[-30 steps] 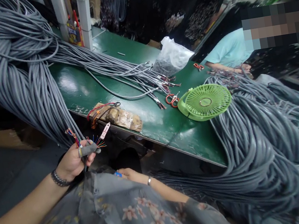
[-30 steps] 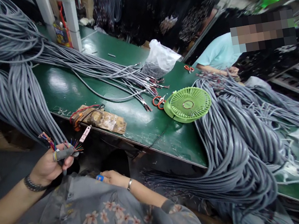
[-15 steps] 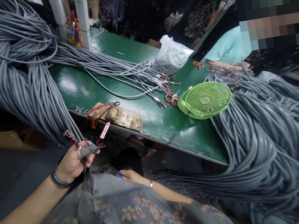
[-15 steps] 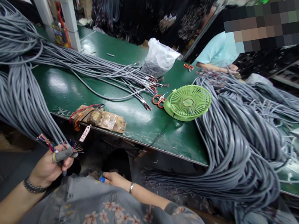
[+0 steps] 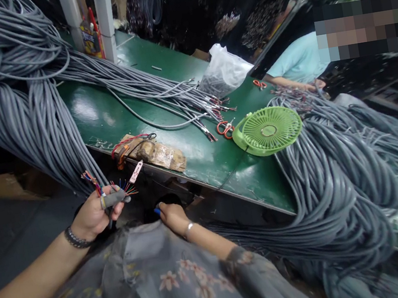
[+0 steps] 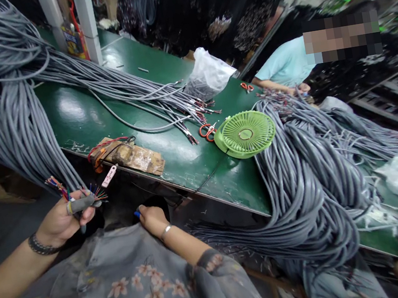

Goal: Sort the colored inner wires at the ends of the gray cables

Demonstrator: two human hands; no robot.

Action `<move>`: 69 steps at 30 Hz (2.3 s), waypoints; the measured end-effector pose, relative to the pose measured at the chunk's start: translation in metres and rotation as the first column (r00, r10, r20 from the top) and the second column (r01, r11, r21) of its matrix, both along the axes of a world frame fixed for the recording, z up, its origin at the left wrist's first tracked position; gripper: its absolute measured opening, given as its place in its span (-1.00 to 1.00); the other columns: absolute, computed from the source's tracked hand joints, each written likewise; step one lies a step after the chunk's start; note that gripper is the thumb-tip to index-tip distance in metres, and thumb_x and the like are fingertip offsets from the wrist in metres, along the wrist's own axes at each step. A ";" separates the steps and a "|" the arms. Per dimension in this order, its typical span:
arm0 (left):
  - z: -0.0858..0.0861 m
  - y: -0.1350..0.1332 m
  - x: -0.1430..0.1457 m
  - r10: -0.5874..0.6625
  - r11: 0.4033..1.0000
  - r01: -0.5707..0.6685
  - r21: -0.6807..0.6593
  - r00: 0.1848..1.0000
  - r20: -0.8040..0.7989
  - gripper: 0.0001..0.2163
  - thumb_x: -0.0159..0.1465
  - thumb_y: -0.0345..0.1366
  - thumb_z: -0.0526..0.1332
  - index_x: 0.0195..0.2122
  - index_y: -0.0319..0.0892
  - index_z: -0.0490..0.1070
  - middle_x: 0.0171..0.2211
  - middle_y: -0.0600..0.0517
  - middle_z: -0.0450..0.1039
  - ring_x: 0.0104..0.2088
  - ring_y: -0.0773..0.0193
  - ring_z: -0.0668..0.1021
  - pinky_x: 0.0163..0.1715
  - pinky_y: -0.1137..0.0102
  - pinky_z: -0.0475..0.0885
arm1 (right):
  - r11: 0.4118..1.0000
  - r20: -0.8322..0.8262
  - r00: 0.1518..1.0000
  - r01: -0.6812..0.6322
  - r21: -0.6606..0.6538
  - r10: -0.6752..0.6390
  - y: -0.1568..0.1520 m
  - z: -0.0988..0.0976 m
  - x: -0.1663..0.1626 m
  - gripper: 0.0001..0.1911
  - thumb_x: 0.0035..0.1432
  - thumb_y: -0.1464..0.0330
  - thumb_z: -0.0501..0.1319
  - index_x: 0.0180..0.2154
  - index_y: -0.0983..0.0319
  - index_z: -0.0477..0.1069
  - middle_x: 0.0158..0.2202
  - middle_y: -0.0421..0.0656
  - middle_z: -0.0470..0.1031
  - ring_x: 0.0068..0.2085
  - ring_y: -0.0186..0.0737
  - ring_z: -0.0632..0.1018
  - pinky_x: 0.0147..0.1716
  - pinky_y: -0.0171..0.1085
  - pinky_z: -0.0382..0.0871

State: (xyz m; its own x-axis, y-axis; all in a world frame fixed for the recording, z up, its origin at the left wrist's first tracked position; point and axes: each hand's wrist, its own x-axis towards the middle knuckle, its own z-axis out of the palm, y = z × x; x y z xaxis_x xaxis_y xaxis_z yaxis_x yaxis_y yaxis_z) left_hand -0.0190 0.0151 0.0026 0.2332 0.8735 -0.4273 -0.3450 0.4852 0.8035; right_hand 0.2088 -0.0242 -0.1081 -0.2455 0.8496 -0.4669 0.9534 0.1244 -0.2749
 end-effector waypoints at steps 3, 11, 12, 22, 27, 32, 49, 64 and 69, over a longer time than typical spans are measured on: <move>0.001 0.001 -0.001 -0.006 1.000 0.006 -0.007 1.000 0.001 -0.64 -0.32 -0.17 0.60 -0.60 -0.19 0.49 -0.80 0.09 0.38 -0.78 0.45 0.28 -0.79 0.55 0.12 | 0.998 0.048 0.998 -0.043 -0.046 0.045 0.013 -0.007 -0.001 -0.73 0.37 0.37 0.09 0.00 0.24 0.48 -0.13 0.06 0.66 -0.15 -0.07 0.64 -0.30 -0.27 0.27; -0.001 -0.004 -0.005 -0.029 1.000 0.029 0.000 1.000 0.003 -0.62 -0.31 -0.11 0.61 -0.62 -0.20 0.50 -0.81 0.11 0.33 -0.78 0.45 0.26 -0.79 0.53 0.11 | 0.990 -0.001 0.993 -0.118 -0.081 0.118 0.003 -0.015 0.004 -0.79 0.36 0.34 0.17 -0.07 0.23 0.52 -0.17 0.03 0.67 -0.16 -0.08 0.64 -0.29 -0.27 0.27; -0.001 -0.004 -0.005 -0.038 0.999 0.037 0.004 0.999 0.008 -0.62 -0.30 -0.10 0.61 -0.61 -0.20 0.50 -0.81 0.11 0.33 -0.78 0.45 0.26 -0.79 0.52 0.11 | 0.989 -0.007 0.993 -0.121 -0.084 0.121 0.002 -0.015 0.005 -0.80 0.36 0.33 0.18 -0.09 0.22 0.53 -0.17 0.01 0.67 -0.18 -0.10 0.63 -0.30 -0.28 0.26; 0.000 0.003 0.003 -0.130 0.991 0.131 0.011 0.990 -0.045 -0.60 -0.30 -0.05 0.59 -0.64 -0.18 0.47 -0.81 0.11 0.30 -0.78 0.46 0.24 -0.80 0.53 0.11 | 0.927 -0.846 0.458 0.360 -0.102 -0.272 0.044 0.033 -0.010 -0.51 0.35 -0.04 0.05 -0.35 0.18 0.46 -0.54 -0.27 0.35 -0.56 -0.35 0.33 -0.52 -0.33 0.23; -0.002 0.003 0.002 -0.128 0.992 0.129 0.012 0.990 -0.060 -0.62 -0.25 -0.07 0.56 -0.60 -0.16 0.45 -0.81 0.13 0.31 -0.77 0.44 0.24 -0.79 0.53 0.12 | 0.824 -0.845 0.141 0.351 -0.445 -0.516 0.070 0.062 -0.038 -0.40 0.23 -0.20 0.11 -0.41 0.21 0.41 -0.52 -0.27 0.37 -0.59 -0.43 0.29 -0.56 -0.37 0.28; -0.004 0.003 0.001 -0.168 0.985 0.169 0.017 0.984 -0.053 -0.64 -0.22 -0.09 0.55 -0.57 -0.15 0.45 -0.80 0.14 0.31 -0.78 0.43 0.23 -0.80 0.52 0.11 | 0.706 -0.736 -0.047 0.245 -0.664 -0.675 0.083 0.074 -0.062 -0.44 0.19 -0.15 0.22 -0.43 0.23 0.39 -0.54 -0.30 0.37 -0.60 -0.45 0.29 -0.58 -0.40 0.27; -0.005 0.011 0.009 -0.182 0.983 0.184 0.028 0.982 -0.053 -0.70 -0.17 -0.15 0.53 -0.61 -0.20 0.46 -0.80 0.12 0.29 -0.77 0.47 0.22 -0.77 0.54 0.10 | 0.700 -0.728 -0.286 0.213 -0.682 -0.623 0.086 0.080 -0.072 -0.58 0.20 0.04 0.34 -0.46 0.23 0.41 -0.58 -0.29 0.41 -0.57 -0.41 0.38 -0.55 -0.40 0.36; 0.001 -0.003 0.010 -0.143 0.989 0.147 0.034 0.985 -0.097 -0.73 -0.15 -0.18 0.50 -0.61 -0.17 0.44 -0.80 0.14 0.29 -0.76 0.44 0.24 -0.77 0.52 0.11 | 0.625 -0.614 -0.275 0.058 -0.778 -0.740 0.079 0.085 -0.068 -0.39 0.31 -0.19 0.04 -0.39 0.22 0.39 -0.52 -0.25 0.44 -0.58 -0.39 0.39 -0.55 -0.38 0.42; 0.006 -0.012 0.014 -0.047 0.996 0.053 0.068 0.994 -0.096 -0.68 -0.16 -0.15 0.51 -0.64 -0.16 0.38 -0.75 0.11 0.34 -0.74 0.44 0.28 -0.75 0.50 0.13 | 0.663 -0.662 -0.300 0.115 -0.740 -0.687 0.079 0.085 -0.071 -0.65 0.25 0.08 0.28 -0.39 0.22 0.41 -0.53 -0.27 0.42 -0.56 -0.39 0.37 -0.54 -0.40 0.40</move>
State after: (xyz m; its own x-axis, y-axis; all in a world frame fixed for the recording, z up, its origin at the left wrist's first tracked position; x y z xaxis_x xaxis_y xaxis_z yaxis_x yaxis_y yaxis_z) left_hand -0.0048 0.0029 0.0084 0.2389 0.8905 -0.3873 -0.2431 0.4410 0.8640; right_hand 0.1380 0.0546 -0.0229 -0.2703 0.8710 -0.4103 -0.5322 -0.4903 -0.6902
